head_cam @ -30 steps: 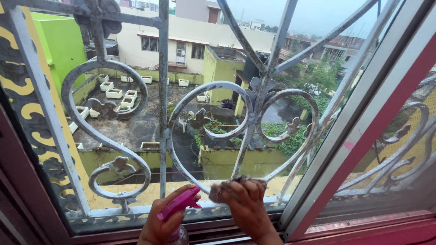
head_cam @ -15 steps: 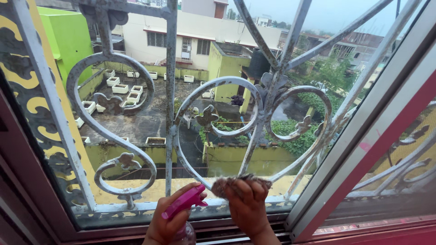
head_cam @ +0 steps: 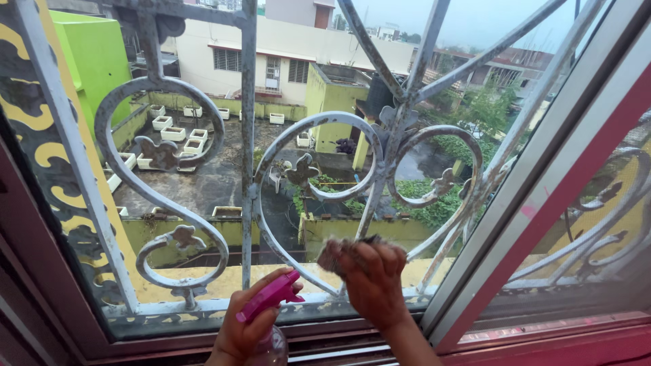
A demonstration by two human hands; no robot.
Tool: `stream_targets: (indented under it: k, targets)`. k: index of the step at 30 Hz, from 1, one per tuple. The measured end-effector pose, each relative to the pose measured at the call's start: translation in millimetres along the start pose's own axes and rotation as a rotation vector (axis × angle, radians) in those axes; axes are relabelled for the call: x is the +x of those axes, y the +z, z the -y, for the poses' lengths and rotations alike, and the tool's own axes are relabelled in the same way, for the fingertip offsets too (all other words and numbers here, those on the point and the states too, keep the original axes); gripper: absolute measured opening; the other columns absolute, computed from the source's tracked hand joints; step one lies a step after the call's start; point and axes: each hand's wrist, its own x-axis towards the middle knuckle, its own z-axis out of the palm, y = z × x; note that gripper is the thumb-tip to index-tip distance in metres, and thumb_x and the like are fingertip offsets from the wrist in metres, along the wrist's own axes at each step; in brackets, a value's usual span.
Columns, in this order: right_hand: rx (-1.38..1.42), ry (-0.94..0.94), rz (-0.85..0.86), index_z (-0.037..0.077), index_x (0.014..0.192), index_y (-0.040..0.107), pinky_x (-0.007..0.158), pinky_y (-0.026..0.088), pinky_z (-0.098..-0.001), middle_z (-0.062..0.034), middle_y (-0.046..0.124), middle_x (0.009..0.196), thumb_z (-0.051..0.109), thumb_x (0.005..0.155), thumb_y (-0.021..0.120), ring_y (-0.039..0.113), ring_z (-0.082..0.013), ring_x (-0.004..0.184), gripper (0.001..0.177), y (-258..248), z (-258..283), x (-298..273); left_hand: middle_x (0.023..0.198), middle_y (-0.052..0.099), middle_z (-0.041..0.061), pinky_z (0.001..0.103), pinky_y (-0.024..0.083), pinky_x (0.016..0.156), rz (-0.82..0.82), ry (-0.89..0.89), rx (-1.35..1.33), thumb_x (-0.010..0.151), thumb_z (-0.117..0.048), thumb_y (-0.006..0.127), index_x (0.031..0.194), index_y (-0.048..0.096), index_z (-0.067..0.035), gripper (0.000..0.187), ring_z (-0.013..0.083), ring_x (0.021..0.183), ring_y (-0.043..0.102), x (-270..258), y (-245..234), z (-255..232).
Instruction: The person cleans a window pane by spraying a cleaning solution from a pink bottle and wiping the surface with a cloth. They work on the glass behind a decorative metal grille, moving the cloth in circular and linear motions to remove dirt.
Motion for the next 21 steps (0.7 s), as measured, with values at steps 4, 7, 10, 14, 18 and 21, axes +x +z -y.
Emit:
stream_targets:
  k: [4,7,10,14,18,21]
  targets:
    - [0.023,0.013,-0.042,0.022,0.122,0.072,0.102,0.034,-0.0499,0.0012,0.057,0.123,0.016,0.084,0.069,0.045,-0.0254,0.117,0.039,-1.9,-2.3,12.6,0.119,0.08,0.025,0.036,0.056,0.103,0.033,0.062,-0.089,0.074,-0.014,0.057,0.142,0.055,0.007,0.071,0.0304,0.116,0.077,0.1,0.6,3.2]
    - [0.021,0.023,-0.072,0.023,0.118,0.075,0.1,0.034,-0.0485,0.0025,0.057,0.121,0.015,0.083,0.069,0.046,-0.0246,0.115,0.036,3.8,5.7,2.2,0.118,0.08,0.025,0.037,0.057,0.101,0.023,0.018,-0.081,0.073,-0.014,0.057,0.142,0.055,0.007,0.072,0.0307,0.115,0.078,-0.9,-0.5,5.2]
    - [0.029,0.043,-0.087,0.024,0.112,0.074,0.099,0.034,-0.0487,0.0019,0.058,0.12,0.016,0.082,0.07,0.046,-0.0253,0.115,0.03,12.7,9.7,-12.8,0.118,0.08,0.025,0.038,0.056,0.101,0.032,0.019,-0.079,0.073,-0.014,0.057,0.142,0.054,0.007,0.072,0.0311,0.116,0.077,0.9,-1.2,9.8]
    - [0.044,0.045,-0.065,0.026,0.109,0.074,0.096,0.035,-0.0483,0.0026,0.059,0.119,0.017,0.079,0.07,0.046,-0.0254,0.113,0.031,20.6,14.0,-32.8,0.121,0.079,0.027,0.038,0.053,0.107,0.064,0.06,-0.116,0.073,-0.011,0.056,0.143,0.05,0.009,0.074,0.0322,0.119,0.076,-0.3,-4.2,19.4]
    - [0.062,0.057,-0.029,0.029,0.106,0.075,0.097,0.036,-0.0431,0.0047,0.059,0.117,0.016,0.08,0.071,0.046,-0.0234,0.111,0.029,28.6,24.1,-57.9,0.119,0.081,0.026,0.038,0.054,0.107,0.045,0.037,-0.082,0.071,-0.01,0.053,0.143,0.052,0.008,0.075,0.0312,0.117,0.078,-0.5,-3.9,25.6]
    - [0.118,0.042,0.016,0.029,0.107,0.077,0.098,0.037,-0.0395,0.0075,0.061,0.118,0.019,0.082,0.071,0.047,-0.0198,0.109,0.028,32.4,30.2,-83.3,0.121,0.079,0.027,0.039,0.053,0.107,0.047,0.016,-0.17,0.072,-0.009,0.051,0.144,0.051,0.009,0.073,0.0318,0.118,0.076,-1.8,-2.6,24.8]
